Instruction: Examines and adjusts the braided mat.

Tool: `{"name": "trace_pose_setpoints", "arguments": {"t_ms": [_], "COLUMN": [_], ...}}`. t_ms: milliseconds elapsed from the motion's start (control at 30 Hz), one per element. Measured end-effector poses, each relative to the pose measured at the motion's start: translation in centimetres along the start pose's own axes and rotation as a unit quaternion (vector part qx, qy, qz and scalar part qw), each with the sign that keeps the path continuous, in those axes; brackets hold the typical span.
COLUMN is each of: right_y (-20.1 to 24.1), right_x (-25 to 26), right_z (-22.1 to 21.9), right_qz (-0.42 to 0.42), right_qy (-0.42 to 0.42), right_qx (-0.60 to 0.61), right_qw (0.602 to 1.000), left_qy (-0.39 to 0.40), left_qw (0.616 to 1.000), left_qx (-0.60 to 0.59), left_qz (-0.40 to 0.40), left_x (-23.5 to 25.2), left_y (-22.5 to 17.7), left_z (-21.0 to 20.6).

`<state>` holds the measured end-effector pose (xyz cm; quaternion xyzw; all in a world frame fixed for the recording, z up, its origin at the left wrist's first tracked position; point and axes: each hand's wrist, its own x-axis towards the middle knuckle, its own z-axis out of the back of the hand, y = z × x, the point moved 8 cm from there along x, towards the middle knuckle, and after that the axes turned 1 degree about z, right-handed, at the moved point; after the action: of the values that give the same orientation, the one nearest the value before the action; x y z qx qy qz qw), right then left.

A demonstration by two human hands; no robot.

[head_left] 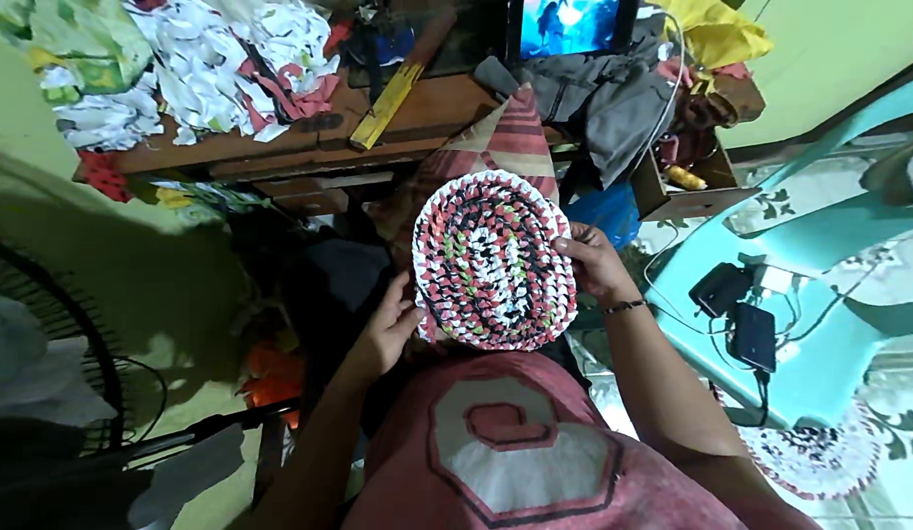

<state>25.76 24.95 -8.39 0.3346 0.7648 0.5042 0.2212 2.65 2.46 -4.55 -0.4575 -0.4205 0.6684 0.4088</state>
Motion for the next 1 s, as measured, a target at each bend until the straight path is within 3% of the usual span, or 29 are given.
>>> {"name": "trace_pose_setpoints", "arguments": {"t_ms": [100,200,300,367,433,500,567,633,700,767,833,933,967,1000], "right_y": [-0.2,-0.3,-0.2,-0.2,-0.1,-0.1,-0.1,-0.1,-0.1,-0.1,0.0,0.1,0.1,0.1], "right_x": [0.1,0.3,0.3,0.4,0.4,0.4,0.4,0.5,0.5,0.4,0.4,0.4,0.4,0.3], "right_z": [0.1,0.1,0.0,0.0,-0.1,-0.2,-0.2,-0.1,-0.1,-0.1,-0.2,-0.1,-0.1,0.0], "right_qz": [0.001,0.008,0.009,0.012,0.013,0.015,0.018,0.017,0.016,0.011,0.002,0.003,0.002,0.001], "right_qy": [0.004,0.011,0.01,0.013,0.022,0.03,0.03,0.026,0.023,0.017,0.008,0.0,-0.003,-0.007], "right_qx": [0.007,0.016,0.009,0.003,0.006,0.007,0.004,0.0,0.001,0.004,0.001,-0.001,-0.002,-0.002], "right_qw": [1.0,1.0,1.0,1.0,1.0,0.999,0.999,1.0,1.0,1.0,1.0,1.0,1.0,1.0], "left_qy": [-0.061,-0.128,-0.062,-0.031,-0.056,-0.158,-0.23,-0.192,-0.139,-0.148,-0.181,-0.163,-0.166,-0.223], "left_qw": [0.994,0.982,0.969,0.967,0.97,0.949,0.87,0.848,0.864,0.869,0.869,0.878,0.893,0.901], "left_qx": [-0.071,-0.12,-0.193,-0.159,-0.07,0.153,0.41,0.49,0.483,0.467,0.429,0.299,0.249,0.233], "left_qz": [-0.047,-0.067,-0.139,-0.199,-0.228,-0.225,-0.147,-0.062,-0.033,-0.074,-0.165,-0.337,-0.336,-0.29], "left_x": [-0.5,-0.8,-1.4,-1.8,-1.3,-0.6,0.0,1.0,1.1,0.2,-1.8,-6.0,-7.9,-10.3], "left_y": [-1.2,-6.0,-12.7,-16.2,-17.2,-15.7,-12.8,-9.5,-8.2,-9.6,-13.1,-17.8,-17.5,-16.3], "left_z": [1.1,4.1,6.6,7.1,7.4,8.5,9.1,9.1,8.9,8.7,8.3,9.1,10.6,12.4]}}
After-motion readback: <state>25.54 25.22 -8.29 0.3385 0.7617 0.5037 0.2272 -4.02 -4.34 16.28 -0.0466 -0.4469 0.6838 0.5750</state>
